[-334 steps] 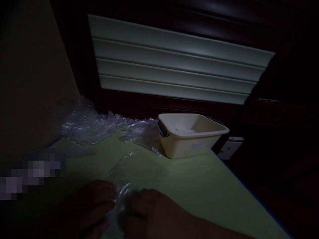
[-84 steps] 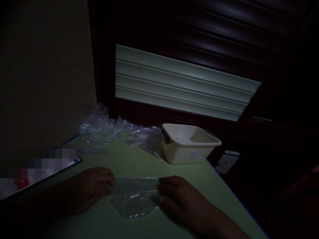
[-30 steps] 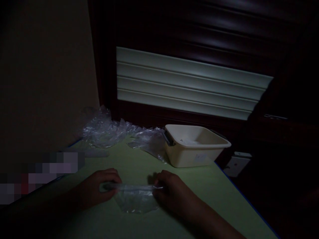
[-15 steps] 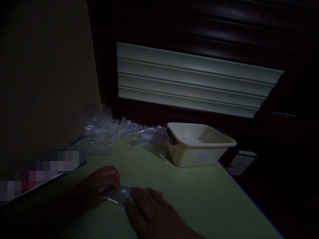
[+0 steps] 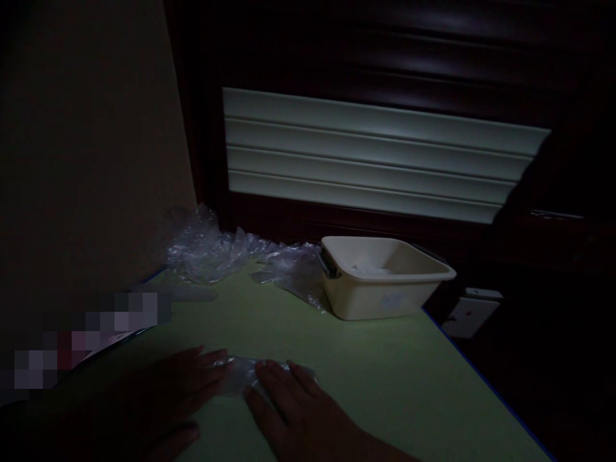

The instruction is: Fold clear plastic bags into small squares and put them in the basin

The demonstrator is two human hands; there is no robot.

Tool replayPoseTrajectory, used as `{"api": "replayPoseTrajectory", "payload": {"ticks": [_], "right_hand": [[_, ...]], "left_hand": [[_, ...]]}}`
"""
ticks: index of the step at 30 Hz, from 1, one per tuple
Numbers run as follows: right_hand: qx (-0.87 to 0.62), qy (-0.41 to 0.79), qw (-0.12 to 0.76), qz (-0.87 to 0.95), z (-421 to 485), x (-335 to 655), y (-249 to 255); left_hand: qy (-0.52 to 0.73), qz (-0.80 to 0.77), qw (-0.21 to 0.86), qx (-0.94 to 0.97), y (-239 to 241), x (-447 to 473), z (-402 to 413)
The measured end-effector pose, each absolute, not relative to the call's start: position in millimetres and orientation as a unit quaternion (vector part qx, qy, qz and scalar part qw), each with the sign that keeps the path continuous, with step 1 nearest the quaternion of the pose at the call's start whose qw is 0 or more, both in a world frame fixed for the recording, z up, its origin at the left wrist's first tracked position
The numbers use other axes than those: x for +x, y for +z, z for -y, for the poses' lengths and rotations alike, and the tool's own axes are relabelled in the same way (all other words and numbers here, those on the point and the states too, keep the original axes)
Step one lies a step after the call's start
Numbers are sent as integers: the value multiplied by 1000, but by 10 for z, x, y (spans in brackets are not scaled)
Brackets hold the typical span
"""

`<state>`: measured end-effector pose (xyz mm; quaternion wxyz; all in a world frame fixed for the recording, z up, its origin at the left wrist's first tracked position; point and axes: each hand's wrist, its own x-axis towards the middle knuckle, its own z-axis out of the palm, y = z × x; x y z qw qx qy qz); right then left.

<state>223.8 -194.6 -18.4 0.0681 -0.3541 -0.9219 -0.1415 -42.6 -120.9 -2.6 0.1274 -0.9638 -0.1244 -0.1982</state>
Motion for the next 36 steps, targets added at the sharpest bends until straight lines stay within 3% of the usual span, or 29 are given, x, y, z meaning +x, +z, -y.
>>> {"api": "replayPoseTrajectory", "payload": {"ticks": [4, 8, 14, 19, 23, 29, 33, 36], "right_hand": [[-379, -55, 73, 921, 1992, 2241, -103], [-427, 31, 61, 902, 2040, 2100, 99], [-484, 102, 118, 861, 2050, 1649, 151], [-534, 151, 91, 827, 2085, 1587, 199], [-581, 117, 63, 803, 2183, 1896, 180], [-656, 25, 90, 749, 2287, 2394, -10], [-627, -61, 158, 760, 2248, 2209, 70], [-572, -46, 158, 804, 2184, 1904, 156]], "left_hand": [[-158, 157, 104, -969, -147, -536, 1244], [-210, 158, 78, -962, -208, -549, 1269], [-233, 158, 86, -956, -189, -517, 1298], [-220, 158, 102, -957, -211, -541, 1265], [-219, 166, 99, -956, -245, -554, 1243], [-187, 170, 81, -964, -206, -519, 1237], [-196, 190, 74, -959, -187, -490, 1264], [-208, 199, 77, -955, -187, -477, 1296]]}}
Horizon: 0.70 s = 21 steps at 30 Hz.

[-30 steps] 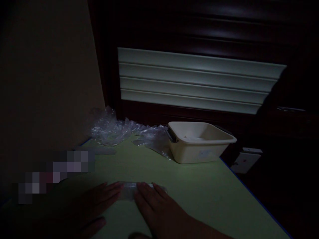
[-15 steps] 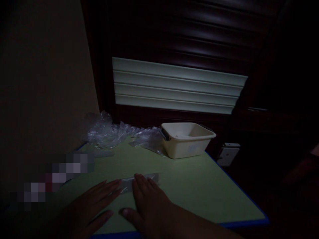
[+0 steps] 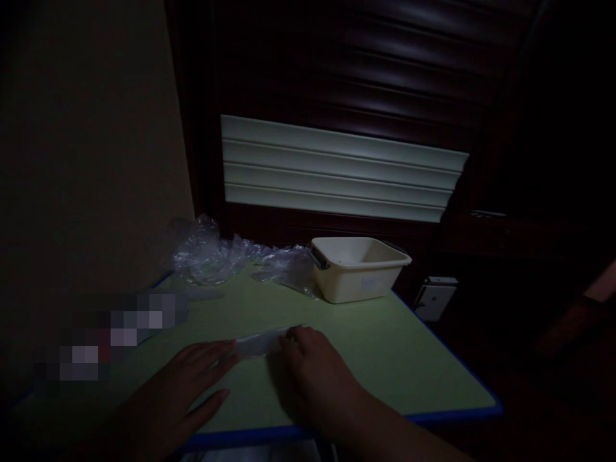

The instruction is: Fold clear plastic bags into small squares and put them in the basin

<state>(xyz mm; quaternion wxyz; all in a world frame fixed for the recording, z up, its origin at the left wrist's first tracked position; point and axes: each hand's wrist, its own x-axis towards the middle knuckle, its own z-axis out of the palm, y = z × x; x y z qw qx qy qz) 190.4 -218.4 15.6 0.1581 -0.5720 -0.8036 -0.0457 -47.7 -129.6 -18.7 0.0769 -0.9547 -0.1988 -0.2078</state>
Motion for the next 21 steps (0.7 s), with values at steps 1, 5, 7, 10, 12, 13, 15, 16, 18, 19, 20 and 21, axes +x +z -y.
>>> {"api": "replayPoseTrajectory", "payload": {"ticks": [1, 5, 7, 10, 12, 13, 15, 16, 18, 19, 20, 21], "right_hand": [[-560, -38, 153, 813, 2161, 1810, 167], [-553, -17, 142, 821, 2120, 1586, 135], [-551, -3, 157, 819, 2136, 1591, 113], [-537, 17, 184, 823, 2160, 1709, 107], [-520, 15, 187, 834, 2149, 1806, 113], [-513, 10, 189, 837, 2135, 1847, 115], [-505, 0, 207, 838, 2101, 1895, 113], [-501, -2, 216, 838, 2085, 1902, 107], [-486, 1, 221, 845, 2064, 1894, 88], [-480, 4, 216, 850, 2059, 1885, 77], [-474, 5, 212, 855, 2057, 1876, 66], [-471, 6, 210, 857, 2058, 1870, 58]], "left_hand": [[-214, 202, 78, -952, -190, -476, 1304], [-235, 217, 75, -945, -217, -499, 1305], [-251, 217, 79, -940, -230, -517, 1295], [-264, 215, 81, -937, -226, -532, 1293], [-253, 196, 64, -945, -199, -528, 1308], [-249, 181, 54, -950, -179, -523, 1321], [-239, 157, 32, -958, -126, -509, 1351], [-239, 151, 25, -959, -96, -501, 1366], [-241, 148, 15, -959, -35, -486, 1394], [-240, 145, 10, -960, -9, -480, 1405], [-238, 140, 4, -961, 12, -475, 1413], [-237, 133, -3, -962, 25, -473, 1418]]}}
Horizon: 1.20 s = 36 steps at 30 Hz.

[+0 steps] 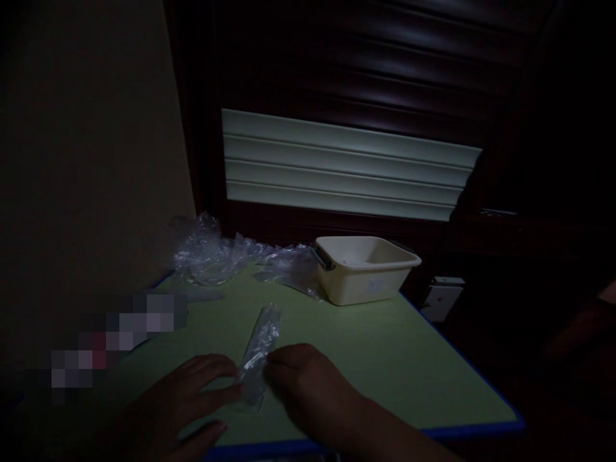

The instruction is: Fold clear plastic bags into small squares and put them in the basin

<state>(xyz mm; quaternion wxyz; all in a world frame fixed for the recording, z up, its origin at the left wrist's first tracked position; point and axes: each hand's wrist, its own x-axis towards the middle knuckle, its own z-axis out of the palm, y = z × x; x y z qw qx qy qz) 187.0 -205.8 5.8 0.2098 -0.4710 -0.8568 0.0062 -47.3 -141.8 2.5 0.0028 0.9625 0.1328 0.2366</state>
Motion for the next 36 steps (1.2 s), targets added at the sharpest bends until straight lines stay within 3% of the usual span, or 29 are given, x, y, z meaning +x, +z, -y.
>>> {"api": "replayPoseTrajectory", "payload": {"ticks": [6, 10, 18, 21, 24, 28, 36], "right_hand": [[-449, 35, 195, 871, 2075, 1948, 121], [-427, 55, 173, 886, 2028, 2069, 156], [-424, 124, 150, 885, 1828, 2258, 286], [-428, 91, 128, 890, 1767, 2315, 293], [-408, -14, 96, 908, 1720, 2356, 196], [-374, -79, 139, 913, 1698, 2399, 45], [-438, 78, 254, 859, 1721, 2340, 104]], "left_hand": [[288, -137, -5, 948, 20, -460, 1392], [247, -82, -22, 965, 88, -335, 1340], [170, -38, 105, 979, 96, 29, 987], [209, -56, 147, 965, 35, 70, 918], [226, -90, 159, 957, -21, 80, 918], [219, -87, 163, 958, -59, 96, 956], [285, -130, 201, 928, -175, 122, 929]]}}
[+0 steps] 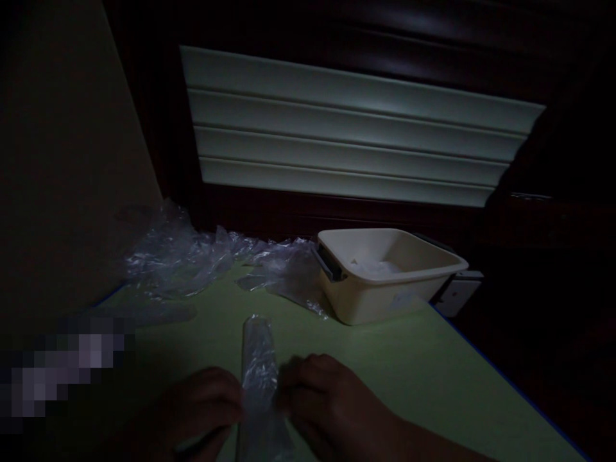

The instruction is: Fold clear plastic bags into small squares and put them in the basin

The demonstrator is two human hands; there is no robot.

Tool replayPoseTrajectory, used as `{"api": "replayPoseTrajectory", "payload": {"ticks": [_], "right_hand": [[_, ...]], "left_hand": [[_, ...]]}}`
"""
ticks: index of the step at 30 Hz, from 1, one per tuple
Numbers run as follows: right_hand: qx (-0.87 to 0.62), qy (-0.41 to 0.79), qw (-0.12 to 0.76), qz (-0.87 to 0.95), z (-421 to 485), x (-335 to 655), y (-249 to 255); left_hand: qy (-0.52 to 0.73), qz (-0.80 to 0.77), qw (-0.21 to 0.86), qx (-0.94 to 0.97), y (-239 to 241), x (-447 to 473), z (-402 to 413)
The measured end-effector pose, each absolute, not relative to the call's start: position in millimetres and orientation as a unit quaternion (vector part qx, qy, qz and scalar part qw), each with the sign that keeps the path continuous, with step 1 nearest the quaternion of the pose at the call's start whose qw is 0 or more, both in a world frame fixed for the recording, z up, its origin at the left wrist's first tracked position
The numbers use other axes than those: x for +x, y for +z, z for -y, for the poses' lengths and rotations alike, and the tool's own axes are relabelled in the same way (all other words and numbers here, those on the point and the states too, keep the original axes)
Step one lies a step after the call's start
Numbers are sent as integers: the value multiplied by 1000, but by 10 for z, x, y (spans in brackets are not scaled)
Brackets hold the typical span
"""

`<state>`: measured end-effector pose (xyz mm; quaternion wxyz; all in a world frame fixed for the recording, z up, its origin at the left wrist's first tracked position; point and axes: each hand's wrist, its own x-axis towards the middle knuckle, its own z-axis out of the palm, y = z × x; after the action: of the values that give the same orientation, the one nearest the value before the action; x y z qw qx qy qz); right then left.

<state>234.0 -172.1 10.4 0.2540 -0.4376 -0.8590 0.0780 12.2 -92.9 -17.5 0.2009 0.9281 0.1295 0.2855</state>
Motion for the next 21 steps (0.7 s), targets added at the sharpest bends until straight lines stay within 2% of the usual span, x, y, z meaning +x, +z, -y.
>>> {"api": "replayPoseTrajectory", "payload": {"ticks": [3, 7, 11, 15, 21], "right_hand": [[-447, 154, 319, 822, 1720, 2296, 93], [-428, 191, 362, 806, 1723, 2300, 21], [-435, 206, 342, 807, 1745, 2326, 5], [-422, 193, 312, 829, 1730, 2331, 4], [-408, 176, 346, 826, 1718, 2273, -30]], "left_hand": [[306, -131, 206, 920, -210, 136, 896], [250, -132, 187, 941, -173, 151, 890], [233, -153, 177, 944, -135, 148, 914], [278, -150, 194, 929, -151, 148, 923], [334, -121, 191, 915, -185, 190, 937]]}}
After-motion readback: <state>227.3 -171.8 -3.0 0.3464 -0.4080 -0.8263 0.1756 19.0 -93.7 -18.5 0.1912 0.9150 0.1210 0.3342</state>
